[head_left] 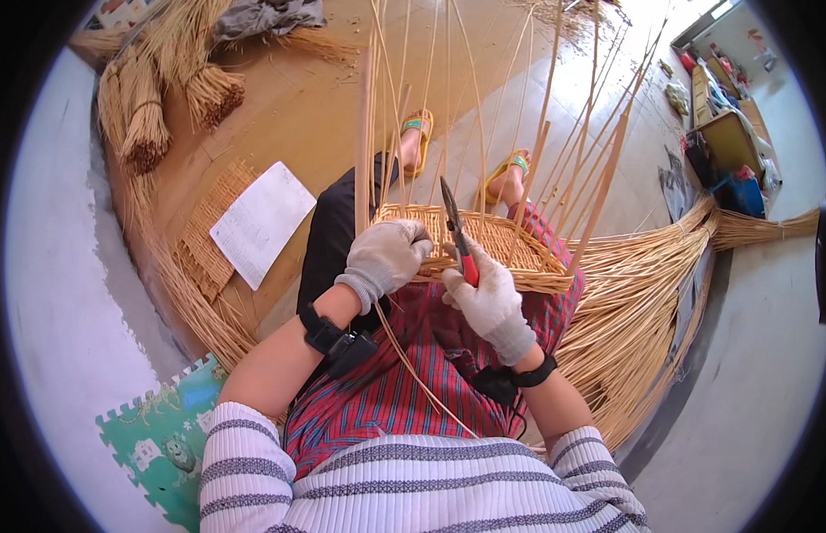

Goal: Weaving the base of a rectangular basket using long straw or reeds.

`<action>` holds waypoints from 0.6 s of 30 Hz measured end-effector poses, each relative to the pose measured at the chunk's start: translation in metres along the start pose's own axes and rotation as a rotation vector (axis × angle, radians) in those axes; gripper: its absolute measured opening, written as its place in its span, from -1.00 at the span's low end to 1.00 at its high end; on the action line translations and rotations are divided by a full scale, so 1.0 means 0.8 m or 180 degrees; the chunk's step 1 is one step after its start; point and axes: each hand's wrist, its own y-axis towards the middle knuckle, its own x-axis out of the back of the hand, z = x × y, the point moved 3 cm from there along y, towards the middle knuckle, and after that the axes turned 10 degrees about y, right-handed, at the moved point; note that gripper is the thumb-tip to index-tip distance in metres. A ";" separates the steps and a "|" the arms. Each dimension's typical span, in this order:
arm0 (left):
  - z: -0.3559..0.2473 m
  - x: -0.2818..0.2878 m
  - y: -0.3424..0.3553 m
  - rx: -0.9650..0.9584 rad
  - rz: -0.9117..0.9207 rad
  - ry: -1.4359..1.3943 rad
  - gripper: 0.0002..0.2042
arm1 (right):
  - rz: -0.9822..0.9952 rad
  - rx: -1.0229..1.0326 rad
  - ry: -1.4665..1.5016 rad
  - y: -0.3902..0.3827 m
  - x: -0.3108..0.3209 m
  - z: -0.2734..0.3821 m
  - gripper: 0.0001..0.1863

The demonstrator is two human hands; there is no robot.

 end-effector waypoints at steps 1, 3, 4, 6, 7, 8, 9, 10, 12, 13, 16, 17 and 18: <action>0.000 -0.001 -0.002 -0.0023 -0.0121 -0.0066 -0.74 | 0.0035 0.0019 -0.0066 -0.002 0.002 0.000 -0.35; 0.001 -0.008 -0.002 -0.0059 -0.0238 0.0005 -0.74 | 0.0050 0.0301 -0.0240 0.001 0.006 -0.002 -0.36; -0.001 -0.008 -0.002 -0.0035 -0.0232 0.0027 -0.74 | 0.0053 0.0497 -0.0427 0.010 0.010 -0.008 -0.36; -0.002 -0.007 -0.002 0.0023 -0.0283 0.0121 -0.75 | 0.0174 0.0600 -0.0587 0.023 0.015 -0.003 -0.36; -0.003 -0.009 -0.003 0.0053 -0.0334 0.0184 -0.75 | 0.0307 0.0471 -0.0416 0.027 0.016 0.002 -0.36; -0.004 -0.010 -0.005 0.0083 -0.0385 0.0249 -0.76 | 0.0439 0.0342 -0.0243 0.032 0.016 0.007 -0.37; -0.005 -0.010 -0.005 0.0020 -0.0437 0.0233 -0.77 | 0.0559 0.0219 -0.0068 0.038 0.017 0.010 -0.37; -0.005 -0.009 -0.006 -0.0042 -0.0490 0.0217 -0.79 | 0.0663 -0.0004 -0.0139 0.042 0.022 0.004 -0.37; -0.003 -0.012 -0.007 -0.0125 -0.0575 0.0129 -0.81 | 0.0685 -0.0151 0.0050 0.043 0.026 0.010 -0.38; 0.001 -0.016 -0.007 -0.0147 -0.0607 0.0058 -0.82 | 0.0712 -0.0229 0.0147 0.043 0.025 0.013 -0.38; 0.002 -0.016 -0.008 -0.0128 -0.0556 -0.0022 -0.84 | 0.0671 -0.0234 -0.0099 0.047 0.023 0.009 -0.45; 0.001 -0.016 -0.008 -0.0110 -0.0513 -0.0026 -0.84 | 0.0660 -0.0231 -0.0200 0.048 0.023 0.007 -0.46; 0.003 -0.016 -0.008 -0.0098 -0.0510 -0.0034 -0.84 | 0.0652 -0.0180 -0.0339 0.049 0.021 0.009 -0.47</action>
